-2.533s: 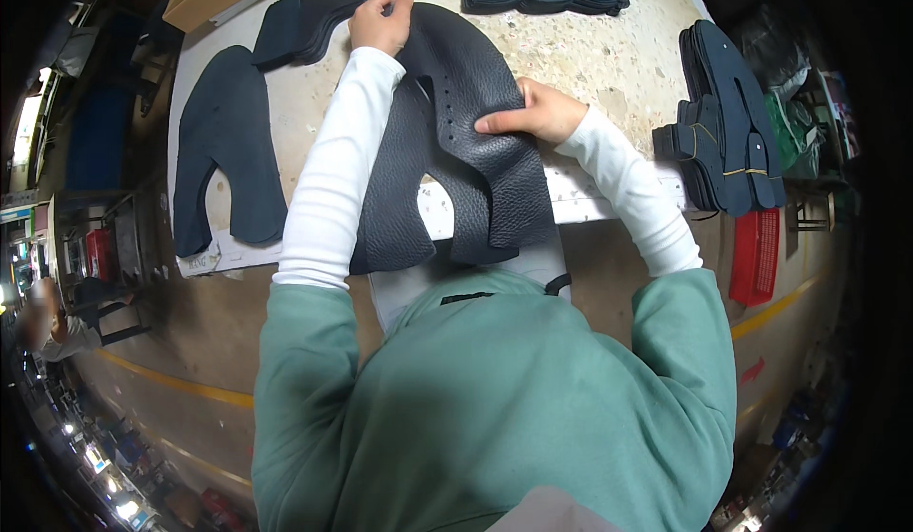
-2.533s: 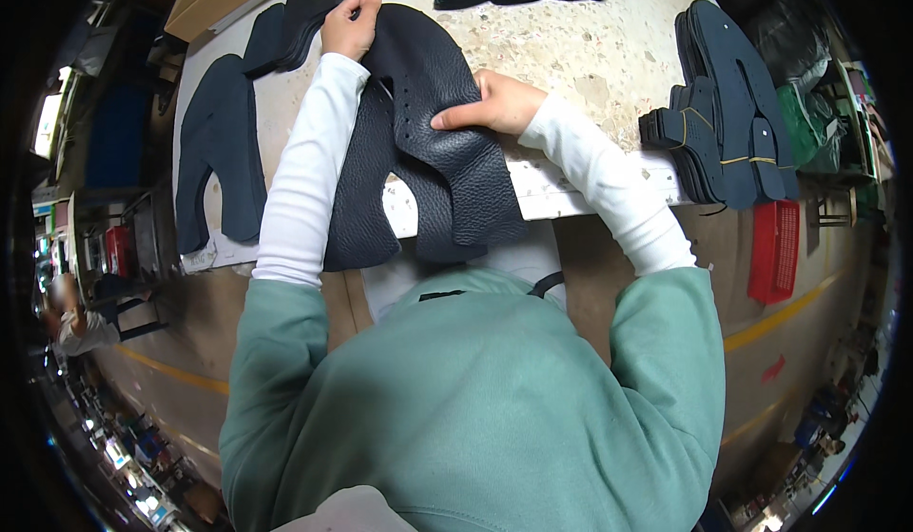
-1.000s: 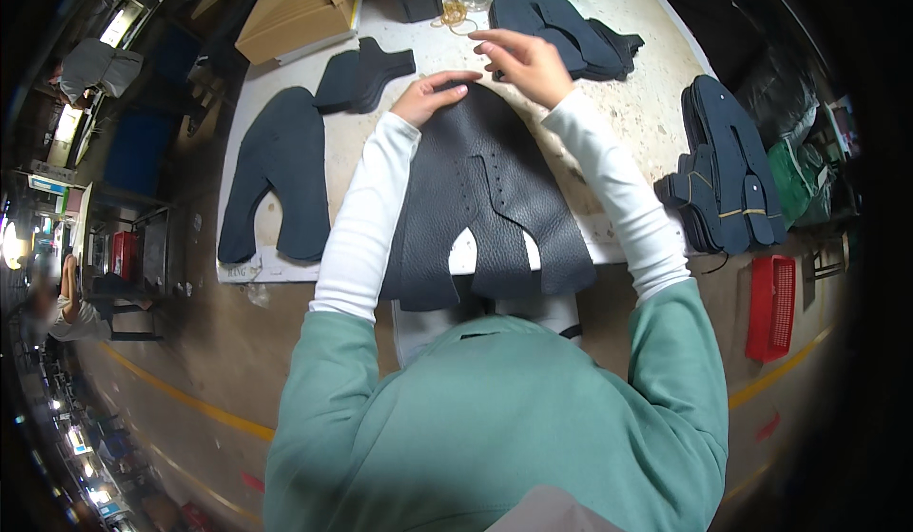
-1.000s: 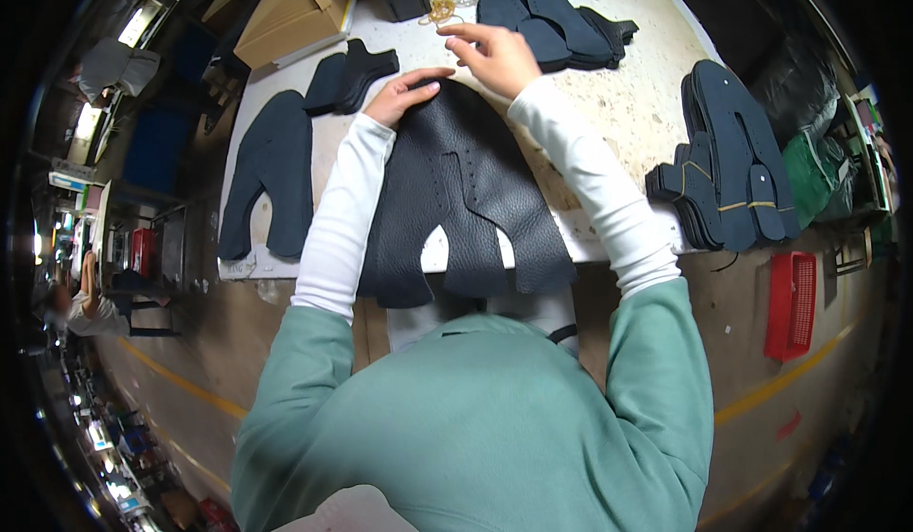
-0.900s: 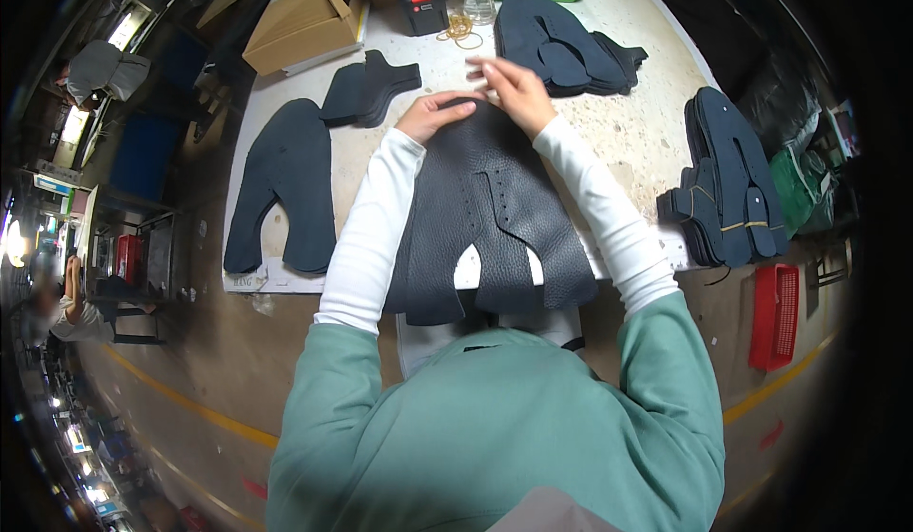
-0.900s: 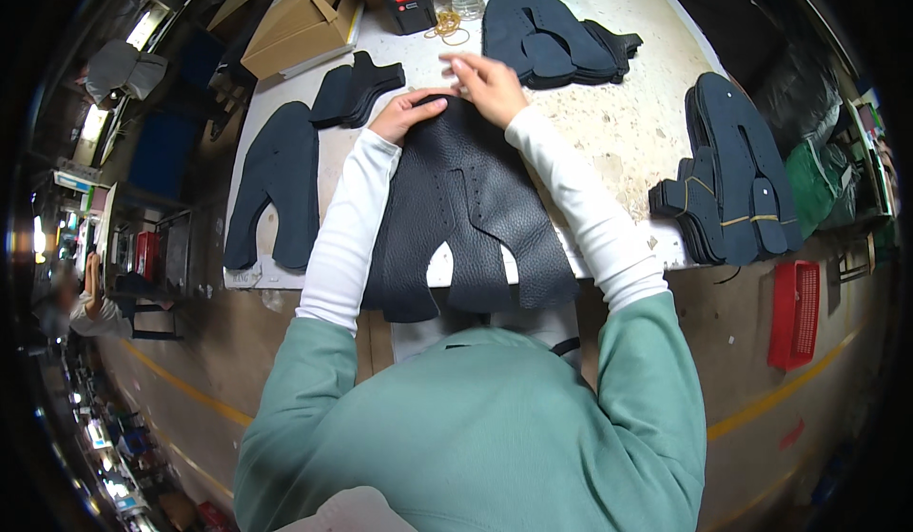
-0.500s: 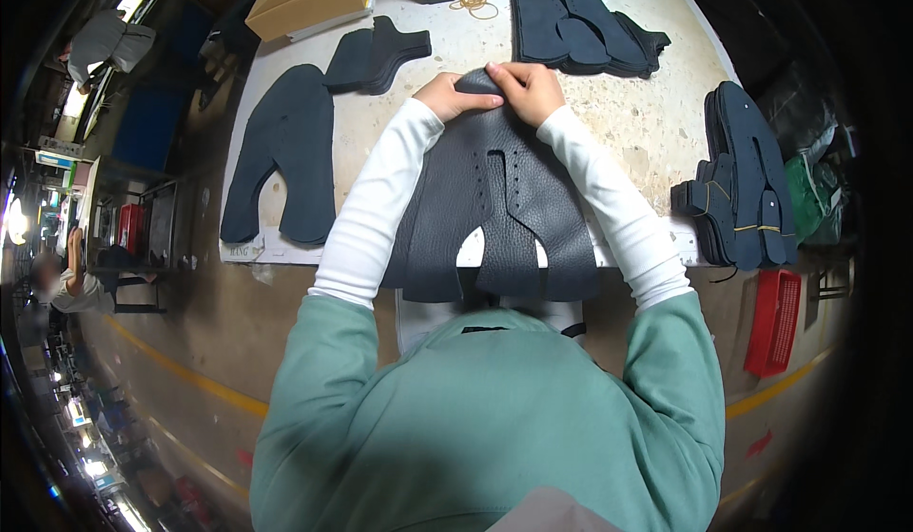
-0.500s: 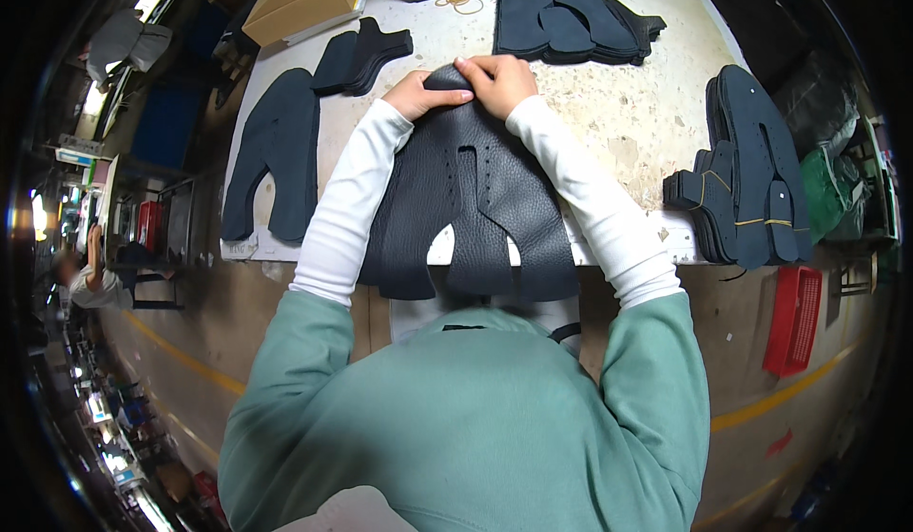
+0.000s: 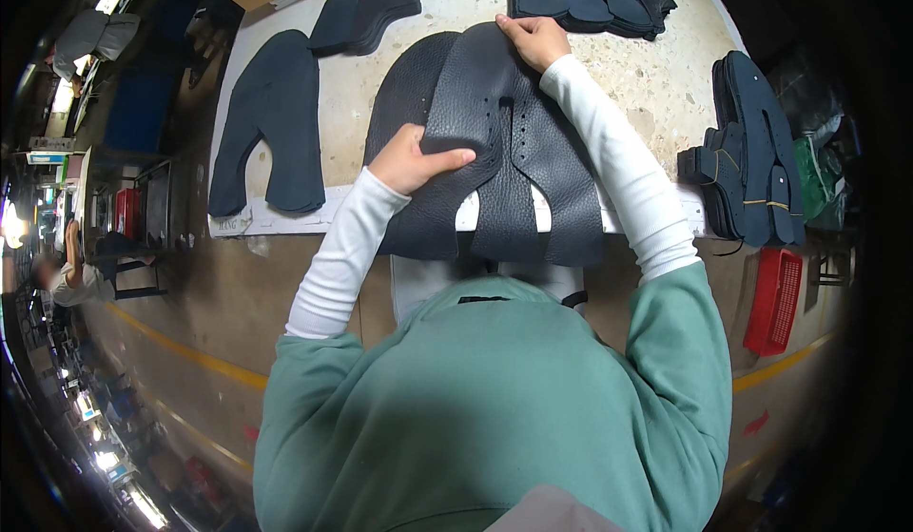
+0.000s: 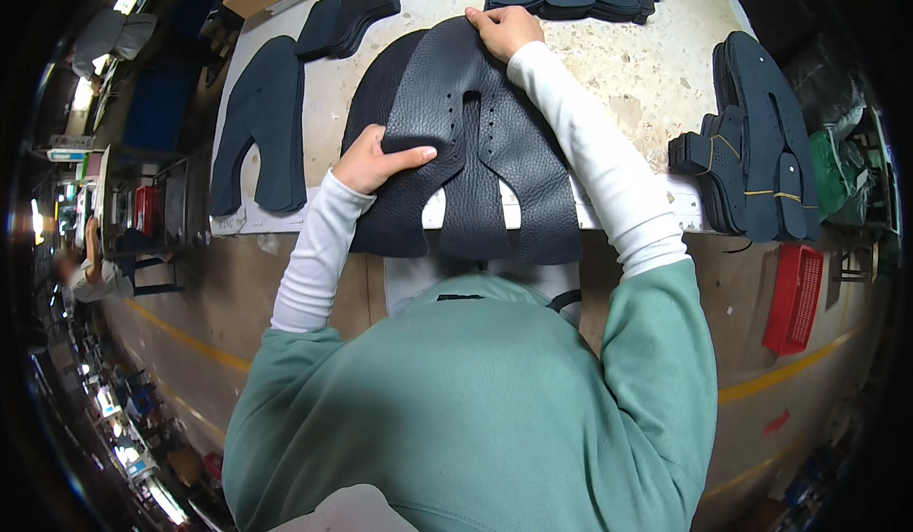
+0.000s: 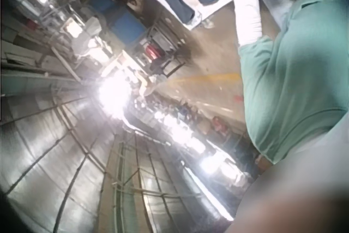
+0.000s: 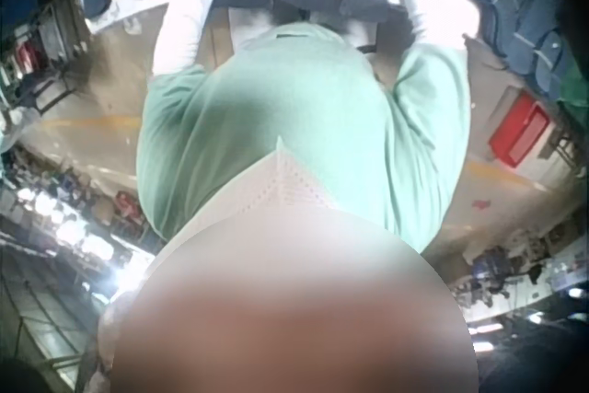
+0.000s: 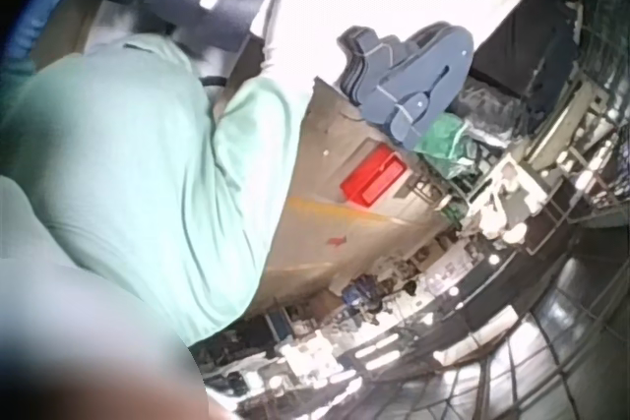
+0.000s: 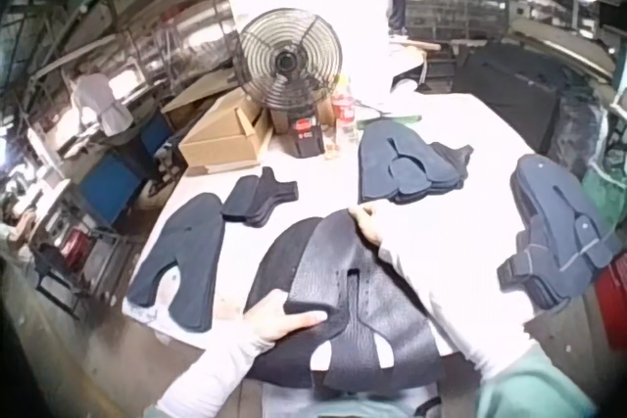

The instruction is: The person assembles black leather shoe parts on a workbench. They repeatedly pick up a smaller leather piece, align it with a larger perforated piece, press the edges together, and place the assembled unit on a growing stack. The person also briefly handles a white plastic container and a small white paper item.

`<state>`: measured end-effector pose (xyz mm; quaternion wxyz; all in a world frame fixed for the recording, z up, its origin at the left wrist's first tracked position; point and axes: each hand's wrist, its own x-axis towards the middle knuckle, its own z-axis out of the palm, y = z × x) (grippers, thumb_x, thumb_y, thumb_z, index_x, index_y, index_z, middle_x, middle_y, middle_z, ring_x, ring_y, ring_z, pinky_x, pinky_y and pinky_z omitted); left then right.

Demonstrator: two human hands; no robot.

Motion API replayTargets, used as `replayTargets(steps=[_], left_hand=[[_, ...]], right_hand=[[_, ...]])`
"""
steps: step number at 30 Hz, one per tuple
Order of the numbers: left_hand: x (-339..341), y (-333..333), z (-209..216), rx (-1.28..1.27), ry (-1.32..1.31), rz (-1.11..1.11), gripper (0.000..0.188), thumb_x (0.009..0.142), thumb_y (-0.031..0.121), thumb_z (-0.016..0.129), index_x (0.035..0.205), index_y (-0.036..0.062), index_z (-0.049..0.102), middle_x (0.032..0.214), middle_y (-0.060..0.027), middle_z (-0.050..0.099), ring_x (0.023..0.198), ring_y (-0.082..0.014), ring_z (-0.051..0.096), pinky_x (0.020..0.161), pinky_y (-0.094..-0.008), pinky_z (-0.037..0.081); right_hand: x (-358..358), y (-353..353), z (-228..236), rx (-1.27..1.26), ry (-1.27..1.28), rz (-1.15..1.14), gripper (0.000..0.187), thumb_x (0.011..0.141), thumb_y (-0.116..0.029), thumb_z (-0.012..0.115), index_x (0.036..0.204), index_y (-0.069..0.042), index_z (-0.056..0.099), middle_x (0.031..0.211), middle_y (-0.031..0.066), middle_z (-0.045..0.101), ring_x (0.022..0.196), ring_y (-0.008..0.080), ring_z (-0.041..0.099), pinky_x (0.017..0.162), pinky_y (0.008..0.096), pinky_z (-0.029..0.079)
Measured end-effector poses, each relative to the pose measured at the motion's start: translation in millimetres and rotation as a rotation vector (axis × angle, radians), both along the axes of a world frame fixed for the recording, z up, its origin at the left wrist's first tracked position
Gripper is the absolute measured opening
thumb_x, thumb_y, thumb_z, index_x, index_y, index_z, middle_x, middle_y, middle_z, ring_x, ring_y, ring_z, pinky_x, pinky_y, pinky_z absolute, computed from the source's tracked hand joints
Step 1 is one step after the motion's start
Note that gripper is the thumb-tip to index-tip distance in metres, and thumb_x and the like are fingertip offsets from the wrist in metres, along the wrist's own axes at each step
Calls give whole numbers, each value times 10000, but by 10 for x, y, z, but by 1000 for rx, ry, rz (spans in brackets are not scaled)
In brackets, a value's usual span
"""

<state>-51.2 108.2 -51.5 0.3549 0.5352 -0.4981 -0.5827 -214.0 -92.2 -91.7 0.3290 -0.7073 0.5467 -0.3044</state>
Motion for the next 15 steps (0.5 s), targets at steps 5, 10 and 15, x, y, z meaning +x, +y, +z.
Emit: replayTargets(steps=[5, 10, 15], left_hand=[[-23, 368, 38, 36, 102, -67, 209, 829, 100, 629, 967, -56, 639, 880, -92, 674, 801, -121, 625, 759, -248, 489], [-38, 680, 76, 32, 142, -80, 226, 846, 68, 586, 1019, -74, 619, 913, -129, 670, 835, -158, 641, 804, -273, 500], [-21, 951, -33, 109, 165, -41, 210, 840, 88, 608, 989, -58, 638, 915, -125, 670, 840, -158, 638, 806, -271, 494]], right_hand=[[-2, -38, -36, 7, 14, -4, 499, 805, -518, 586, 997, -67, 681, 891, 127, 679, 849, 221, 637, 815, 296, 464], [-22, -69, -75, -5, 4, 12, 522, 791, -564, 559, 1007, -107, 685, 950, 157, 666, 906, 306, 636, 869, 332, 461], [-21, -109, -111, -14, 23, 6, 545, 797, -573, 551, 1034, -98, 675, 971, 146, 666, 908, 295, 638, 869, 335, 461]])
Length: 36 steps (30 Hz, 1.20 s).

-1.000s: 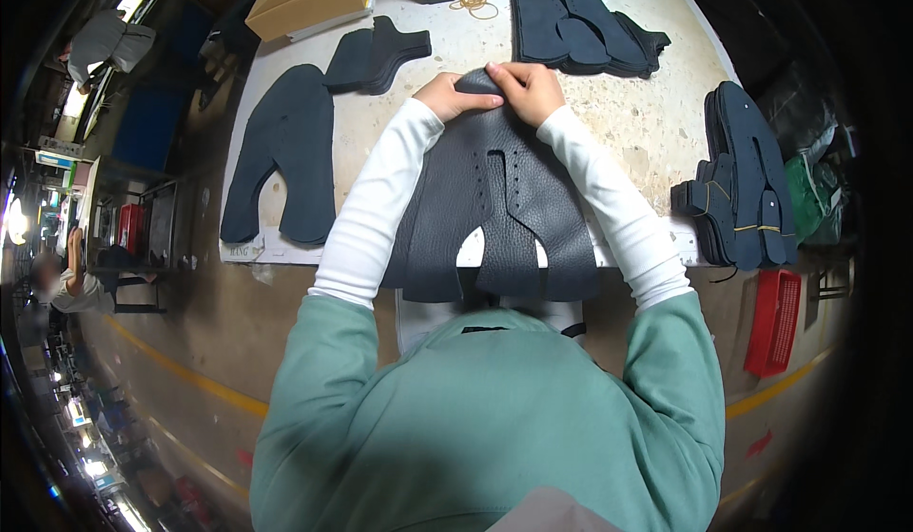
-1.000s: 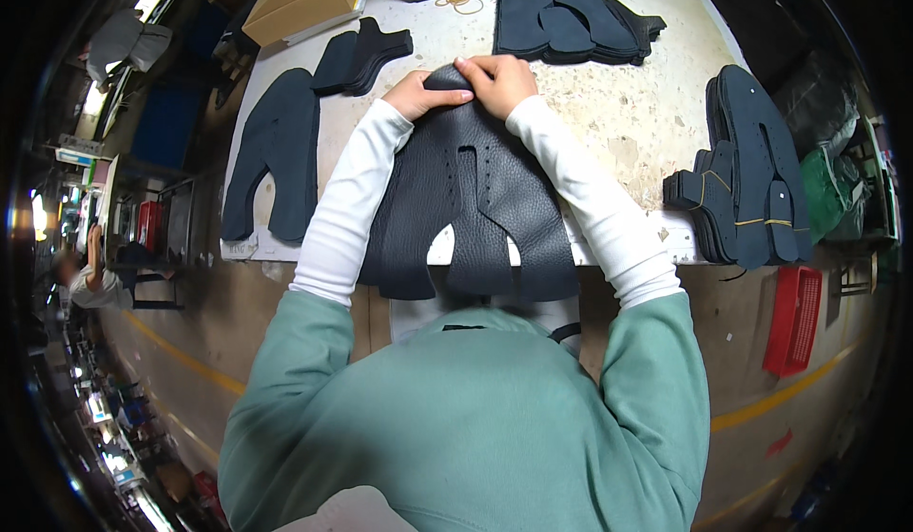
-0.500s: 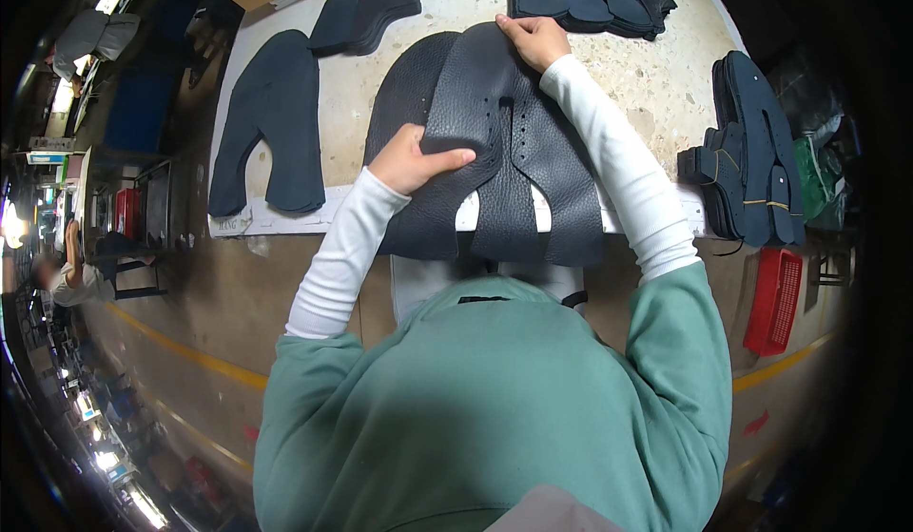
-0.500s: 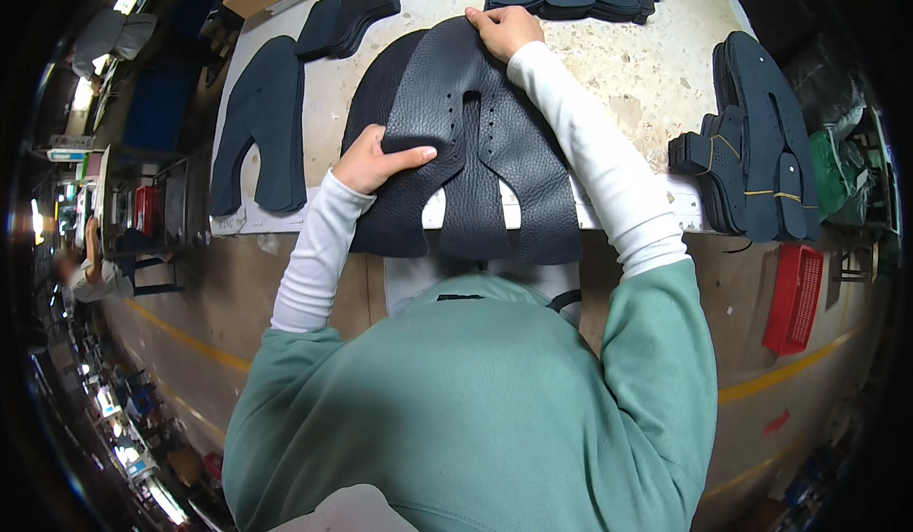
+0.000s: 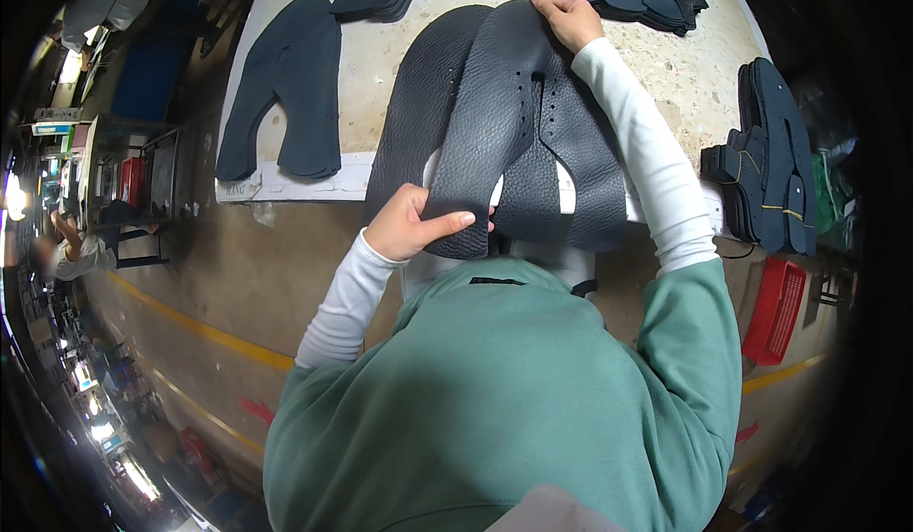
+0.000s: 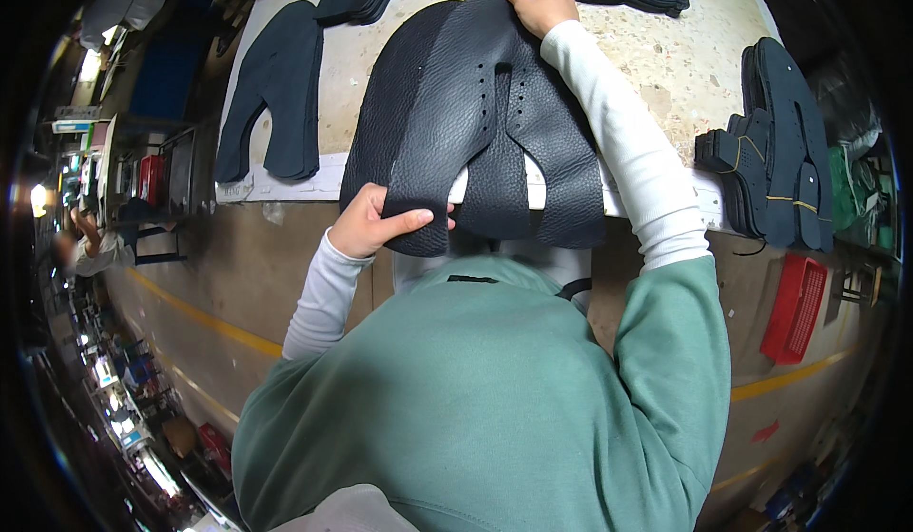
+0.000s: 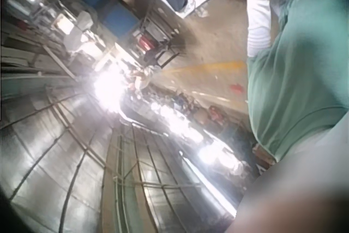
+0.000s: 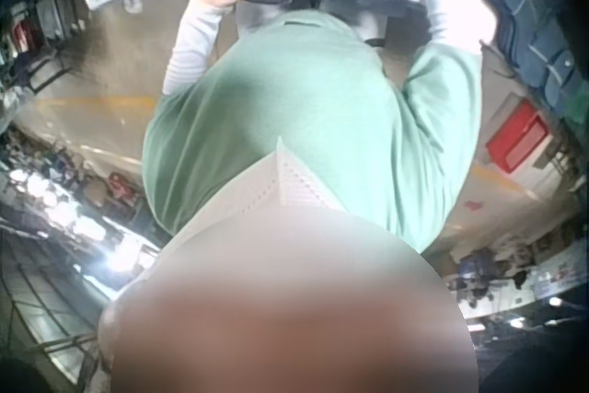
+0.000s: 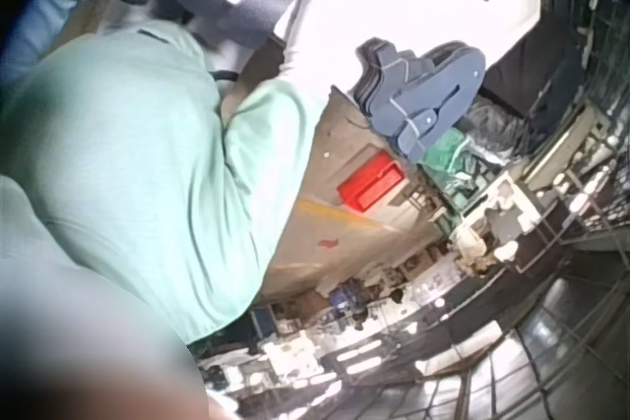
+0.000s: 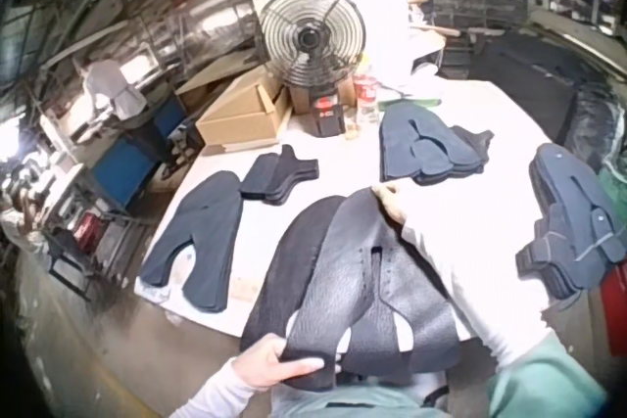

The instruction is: The person assembles black leather shoe parts on a workbench. They repeatedly pick up a smaller leather piece, align it with a larger perforated piece, press the edges together, and place the assembled unit on a growing stack. The person also briefly handles a white plastic container and a small white paper item.

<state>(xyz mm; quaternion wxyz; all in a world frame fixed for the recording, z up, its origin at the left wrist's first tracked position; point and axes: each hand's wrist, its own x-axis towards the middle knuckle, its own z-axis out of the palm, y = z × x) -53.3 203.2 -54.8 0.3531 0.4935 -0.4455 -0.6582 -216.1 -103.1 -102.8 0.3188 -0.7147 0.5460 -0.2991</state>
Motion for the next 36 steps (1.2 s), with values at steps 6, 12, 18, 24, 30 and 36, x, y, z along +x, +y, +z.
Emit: replayTargets(steps=[6, 12, 18, 24, 30, 36], left_hand=[[37, 223, 0, 118, -136, -14, 192, 837, 100, 628, 944, -60, 641, 879, -118, 667, 794, -152, 643, 720, -256, 524], [149, 217, 389, 65, -4, -176, 150, 846, 33, 578, 906, -86, 645, 858, -179, 667, 789, -209, 665, 737, -283, 535], [532, -599, 534, -375, -219, 53, 266, 915, 181, 515, 1045, -31, 610, 960, -107, 659, 832, -142, 634, 728, -235, 488], [692, -1852, -29, -552, -1276, 270, 372, 769, 330, 660, 1044, 91, 586, 847, -109, 610, 814, -217, 606, 769, -333, 473], [564, -1979, 214, -533, -1131, 84, 505, 784, 500, 587, 923, 20, 662, 870, -210, 645, 895, -366, 612, 814, -408, 466], [542, -1551, 1286, -953, -904, 483, 324, 840, 300, 628, 828, -23, 639, 599, -99, 588, 575, -81, 521, 535, -291, 422]], right_hand=[[-1, 7, -3, -15, -1, -2, 549, 802, -552, 566, 1036, -66, 669, 943, 131, 671, 881, 252, 641, 844, 310, 465], [-5, 44, 9, -40, -48, 49, 574, 783, -579, 568, 1044, -79, 670, 915, 135, 678, 842, 256, 656, 802, 317, 487], [-100, 64, 115, -55, -171, 194, 379, 811, -421, 627, 953, -76, 690, 891, 88, 684, 840, 216, 653, 781, 301, 486], [-502, 181, 347, -125, -157, 54, 173, 856, -184, 596, 968, -75, 670, 781, 12, 654, 587, 42, 543, 529, 199, 434], [-768, 296, 419, -54, -201, -3, 162, 856, -153, 590, 974, -72, 664, 780, 25, 653, 585, 83, 600, 531, 221, 483], [-776, 290, 411, -55, -244, 25, 175, 830, -196, 596, 940, -93, 685, 820, 67, 685, 642, 150, 663, 625, 255, 508]])
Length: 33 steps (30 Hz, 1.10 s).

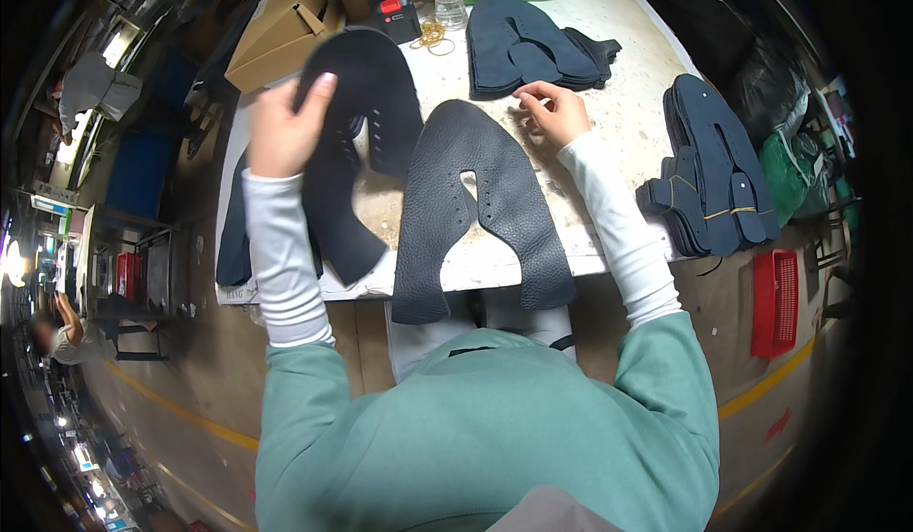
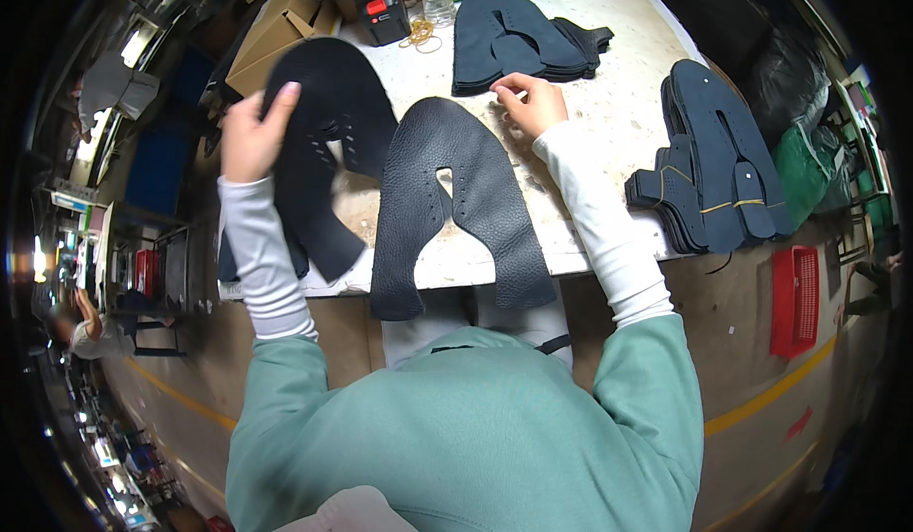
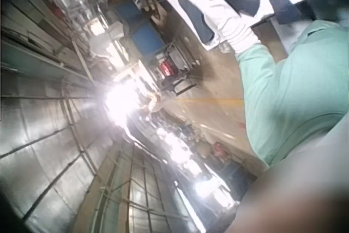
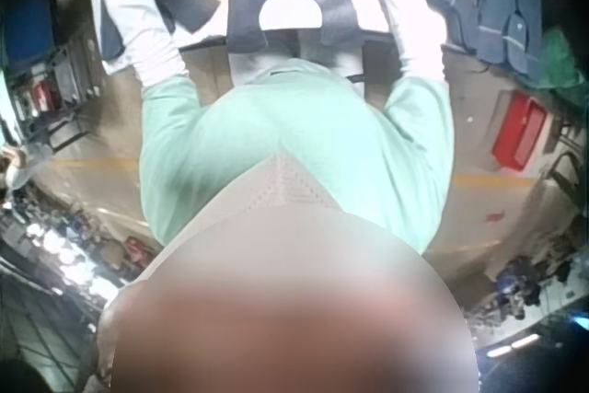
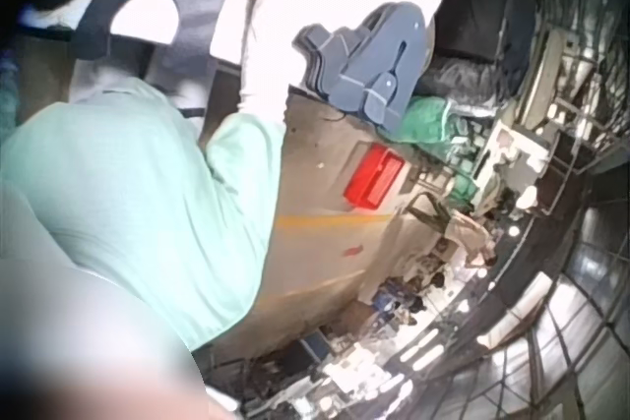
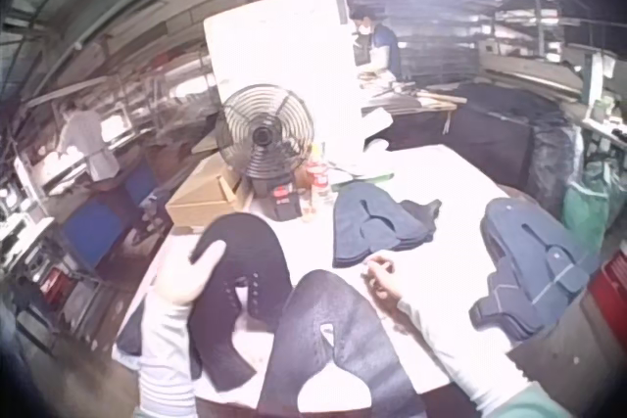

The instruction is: The person assembles black leather shoe parts on a workbench. They repeatedly pick up a smaller leather piece, align it with a larger perforated piece, press the edges together, and place the assembled unit on a growing stack. The person also briefly handles a white plastic container and a small white paper item.

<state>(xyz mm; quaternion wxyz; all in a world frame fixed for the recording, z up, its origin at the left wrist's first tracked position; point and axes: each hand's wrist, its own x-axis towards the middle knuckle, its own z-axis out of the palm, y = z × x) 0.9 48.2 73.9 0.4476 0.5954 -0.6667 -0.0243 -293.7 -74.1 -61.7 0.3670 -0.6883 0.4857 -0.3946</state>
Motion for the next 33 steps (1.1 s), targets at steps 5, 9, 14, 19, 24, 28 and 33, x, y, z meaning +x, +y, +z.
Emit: replayTargets(steps=[5, 9, 14, 19, 24, 28, 33], left_hand=[[-173, 543, 634, 43, 250, -112, 193, 870, 183, 618, 853, -9, 639, 763, 17, 606, 674, -33, 506, 618, -183, 398], [-370, 823, 881, 29, 375, -243, 142, 883, 100, 571, 939, -14, 635, 870, -40, 637, 751, -66, 574, 685, -188, 423], [-506, 746, 727, -5, 785, -374, 190, 849, 99, 599, 991, -27, 609, 866, -71, 646, 715, -110, 603, 665, -210, 461], [-550, 5, -9, 575, 929, -579, 278, 840, 159, 621, 1043, -24, 572, 918, -65, 640, 770, -113, 621, 710, -206, 486], [-626, -447, -1022, 834, 773, -520, 311, 867, 219, 607, 1047, -35, 605, 919, -74, 657, 763, -104, 615, 697, -223, 492], [-615, -506, -1320, 756, 890, -415, 316, 877, 223, 596, 1044, -45, 607, 914, -72, 656, 755, -111, 612, 682, -217, 484], [-789, -408, -1252, 568, 1121, -423, 339, 905, 266, 554, 1029, -43, 614, 939, -76, 649, 803, -113, 597, 730, -224, 460]], right_hand=[[27, 24, -22, -26, 53, 45, 173, 832, -218, 598, 922, -103, 689, 791, 62, 687, 625, 150, 663, 626, 257, 509], [52, 54, -7, -3, 61, 48, 175, 830, -225, 599, 911, -101, 692, 785, 64, 687, 617, 151, 664, 629, 257, 510], [57, 94, 15, -2, 45, 40, 178, 831, -226, 596, 906, -98, 693, 772, 63, 685, 604, 148, 662, 620, 252, 509], [56, 99, -31, 72, -39, 47, 197, 855, -220, 583, 933, -69, 683, 736, 33, 662, 586, 94, 610, 587, 232, 488], [63, 62, -19, 390, -263, 182, 232, 909, -229, 538, 1008, -51, 648, 776, -11, 622, 631, 54, 520, 580, 209, 447], [101, 135, 35, 430, -399, 313, 285, 926, -259, 520, 1038, -17, 622, 855, -16, 615, 734, 38, 529, 666, 186, 436], [280, 312, 53, 201, -446, 386, 351, 926, -257, 523, 1126, 26, 580, 1004, 32, 627, 926, 77, 544, 844, 210, 414]])
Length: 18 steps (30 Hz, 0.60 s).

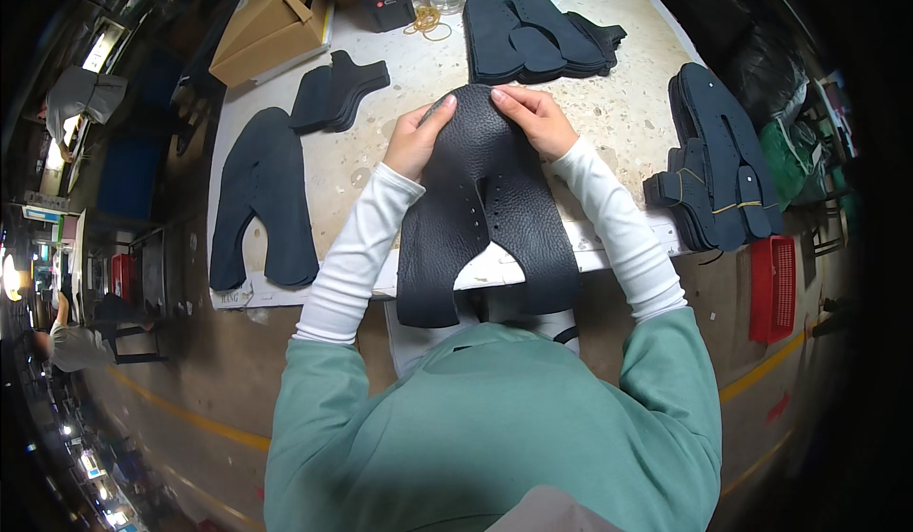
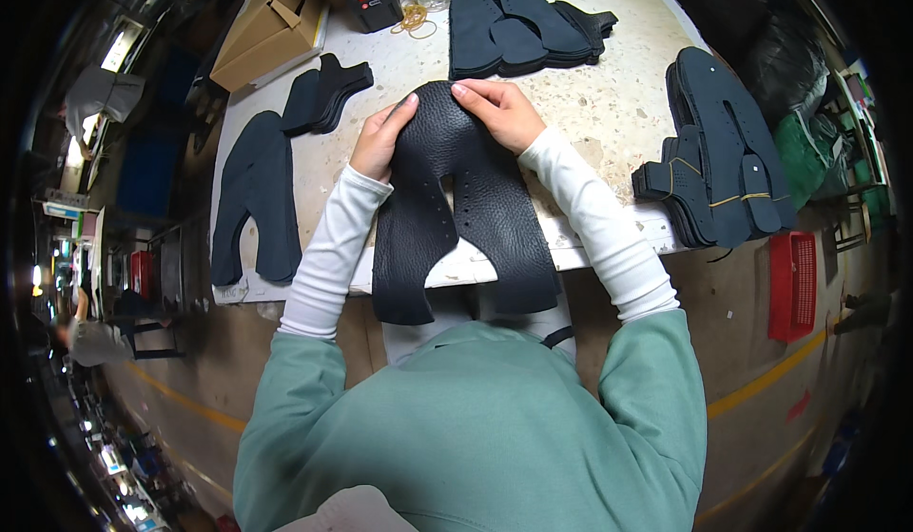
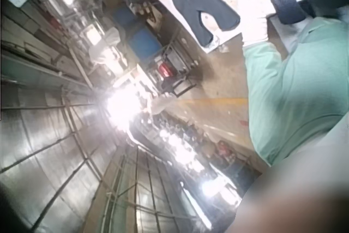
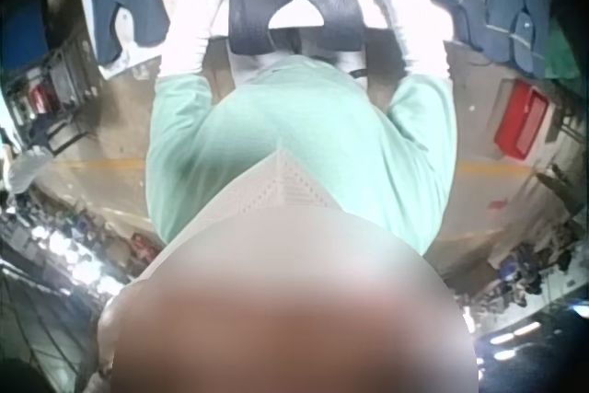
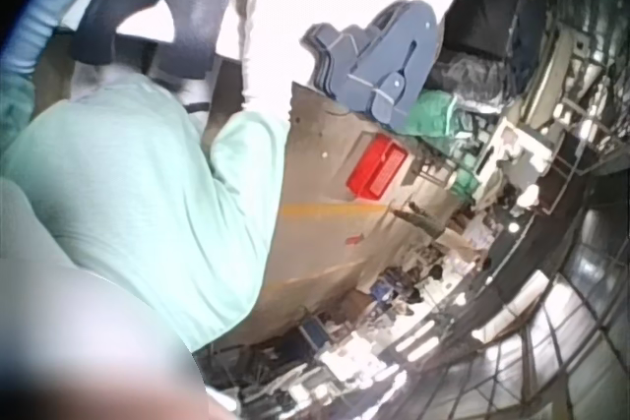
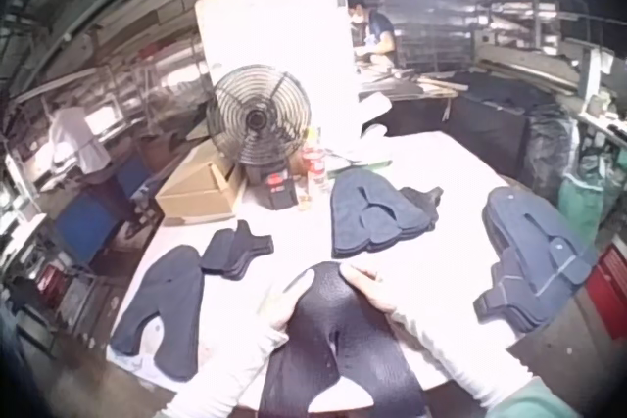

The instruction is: The person assembles black leather shoe parts on a workbench. They repeatedly pick up a smaller leather piece, align it with a larger perforated piece, press the edges together, and place the assembled unit on a growing stack. The person also briefly handles a white plastic container and a small white paper item.

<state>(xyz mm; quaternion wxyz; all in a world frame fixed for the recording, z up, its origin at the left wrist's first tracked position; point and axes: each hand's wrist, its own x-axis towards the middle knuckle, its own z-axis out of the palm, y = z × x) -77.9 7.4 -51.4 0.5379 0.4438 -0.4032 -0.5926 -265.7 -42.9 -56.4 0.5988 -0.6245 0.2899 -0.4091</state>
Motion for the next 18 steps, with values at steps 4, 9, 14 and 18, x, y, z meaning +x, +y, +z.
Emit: replayTargets(steps=[4, 9, 14, 18], left_hand=[[-29, 88, 113, 32, 102, 22, 386, 925, 327, 503, 988, -35, 624, 983, -78, 641, 849, -112, 581, 806, -232, 425], [32, 135, 137, 70, 116, -8, 379, 928, 323, 498, 956, -28, 636, 953, -74, 642, 880, -104, 568, 816, -227, 409], [44, 157, 127, 30, 82, 11, 384, 931, 324, 493, 948, -30, 640, 934, -64, 642, 839, -97, 574, 790, -227, 421], [26, 191, 158, 52, 79, 1, 382, 937, 319, 484, 950, -30, 639, 930, -62, 643, 817, -96, 578, 771, -221, 428]], right_hand=[[59, 115, 25, 123, -188, 46, 373, 929, -301, 512, 1106, 17, 595, 978, 26, 638, 875, 70, 563, 797, 207, 439], [21, 202, 111, 379, -268, 162, 389, 935, -352, 482, 1030, -4, 627, 907, 30, 656, 771, 79, 601, 713, 207, 472], [36, 250, 143, 465, -278, 150, 402, 935, -365, 475, 1006, -2, 633, 863, 41, 663, 725, 87, 614, 674, 203, 484], [35, 255, 147, 470, -273, 150, 418, 928, -382, 481, 988, -1, 639, 846, 52, 664, 702, 93, 619, 651, 207, 491]])
